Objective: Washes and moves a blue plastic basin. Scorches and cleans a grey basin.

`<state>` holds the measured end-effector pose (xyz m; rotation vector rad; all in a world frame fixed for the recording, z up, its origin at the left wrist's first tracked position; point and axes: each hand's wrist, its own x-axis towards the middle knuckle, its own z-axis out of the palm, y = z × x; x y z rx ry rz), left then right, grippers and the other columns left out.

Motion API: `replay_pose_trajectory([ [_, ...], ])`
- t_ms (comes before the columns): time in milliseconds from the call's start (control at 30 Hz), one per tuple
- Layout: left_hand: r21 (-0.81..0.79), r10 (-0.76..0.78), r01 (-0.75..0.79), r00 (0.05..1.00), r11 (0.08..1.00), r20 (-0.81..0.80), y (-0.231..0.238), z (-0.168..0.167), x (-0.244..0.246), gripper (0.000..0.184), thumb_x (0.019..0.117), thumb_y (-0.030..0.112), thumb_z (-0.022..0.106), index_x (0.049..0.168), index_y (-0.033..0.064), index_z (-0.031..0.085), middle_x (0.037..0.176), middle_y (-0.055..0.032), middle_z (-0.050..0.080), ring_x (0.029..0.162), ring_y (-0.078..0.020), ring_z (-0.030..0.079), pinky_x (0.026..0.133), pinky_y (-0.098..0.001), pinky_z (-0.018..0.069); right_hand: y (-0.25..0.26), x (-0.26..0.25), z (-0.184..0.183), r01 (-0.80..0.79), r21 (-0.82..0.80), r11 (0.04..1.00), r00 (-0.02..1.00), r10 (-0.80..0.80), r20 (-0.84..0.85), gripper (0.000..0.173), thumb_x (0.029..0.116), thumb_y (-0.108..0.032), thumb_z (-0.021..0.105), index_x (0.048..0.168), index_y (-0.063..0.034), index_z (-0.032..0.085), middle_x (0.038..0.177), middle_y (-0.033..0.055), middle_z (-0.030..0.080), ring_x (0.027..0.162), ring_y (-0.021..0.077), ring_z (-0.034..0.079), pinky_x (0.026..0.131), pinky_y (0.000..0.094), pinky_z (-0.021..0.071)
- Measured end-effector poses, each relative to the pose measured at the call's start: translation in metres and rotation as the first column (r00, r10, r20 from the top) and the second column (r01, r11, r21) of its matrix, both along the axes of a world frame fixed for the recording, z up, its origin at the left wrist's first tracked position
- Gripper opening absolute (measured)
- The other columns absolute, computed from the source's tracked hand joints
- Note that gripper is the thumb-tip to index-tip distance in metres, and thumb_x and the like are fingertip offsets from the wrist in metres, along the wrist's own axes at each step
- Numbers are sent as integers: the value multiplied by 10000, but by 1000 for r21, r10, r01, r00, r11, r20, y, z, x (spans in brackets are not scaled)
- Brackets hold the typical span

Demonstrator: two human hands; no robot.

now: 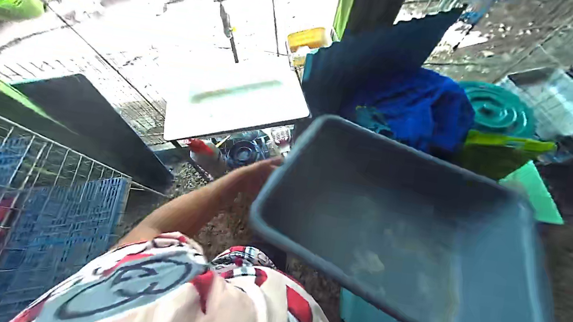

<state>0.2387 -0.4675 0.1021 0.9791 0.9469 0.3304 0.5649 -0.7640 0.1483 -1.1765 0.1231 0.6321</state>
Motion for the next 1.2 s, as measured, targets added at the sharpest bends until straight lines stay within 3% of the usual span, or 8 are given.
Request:
replay_pose_trajectory([
  [67,12,167,-166,986,986,-22,13,2,-70,655,1050,653,253,1221,148,634,982,-24,721,871,-133,689,779,-354,588,56,-28,-9,-172,28,985,984,171,41,248,1073,-234,341,1273,-127,442,1082,-16,626,981,81,666,850,322,596],
  [200,95,481,-472,859,877,-173,-5,20,-183,437,953,190,568,1378,151,473,986,-41,701,809,-145,699,708,-354,610,173,-94,-1,-414,42,909,910,413,16,206,1088,-207,371,1225,-87,467,1008,11,628,908,101,669,806,320,594],
  [367,163,748,-735,613,658,-253,17,41,-278,436,944,47,522,1364,136,446,895,-51,649,704,-128,665,612,-315,580,320,-173,-15,-620,11,784,781,619,-78,202,1102,-214,420,1193,-53,501,917,54,624,772,128,661,695,308,591],
  [667,242,809,-781,503,576,-304,207,26,-393,542,918,18,596,1429,111,439,1031,-130,638,810,-188,650,701,-385,569,551,-269,-77,-896,-156,416,444,848,-290,375,1135,-279,327,1295,25,477,965,165,671,805,235,702,751,374,607],
  [867,266,824,-784,500,561,-267,286,-24,-422,591,870,-106,581,1409,84,428,1012,-78,638,788,-118,653,678,-313,573,621,-278,-122,-895,-444,-41,160,899,-407,524,1144,-395,265,1388,25,463,1010,164,651,775,234,671,733,390,577],
  [1000,241,831,-802,484,546,-273,315,-69,-408,614,852,-153,571,1412,50,421,1097,-98,621,860,-130,648,739,-331,573,660,-263,-106,-694,-603,-394,-170,903,-394,443,1134,-315,387,1341,38,557,1071,191,681,830,215,668,787,365,560],
  [1100,284,795,-754,490,593,-358,328,-110,-400,684,836,-150,613,1469,16,415,1303,-217,588,1082,-269,628,909,-473,546,728,-235,-89,-651,-745,-148,-258,965,34,333,1088,-220,518,1233,50,647,950,175,732,758,197,710,708,362,598],
  [1200,513,780,-601,353,612,-517,336,-107,-383,977,839,-9,756,1630,47,186,1531,-316,409,1389,-443,456,1114,-622,400,833,-209,-63,-442,-895,67,-342,909,237,352,1081,-199,490,1257,59,650,1117,254,709,1001,357,713,921,537,564],
])
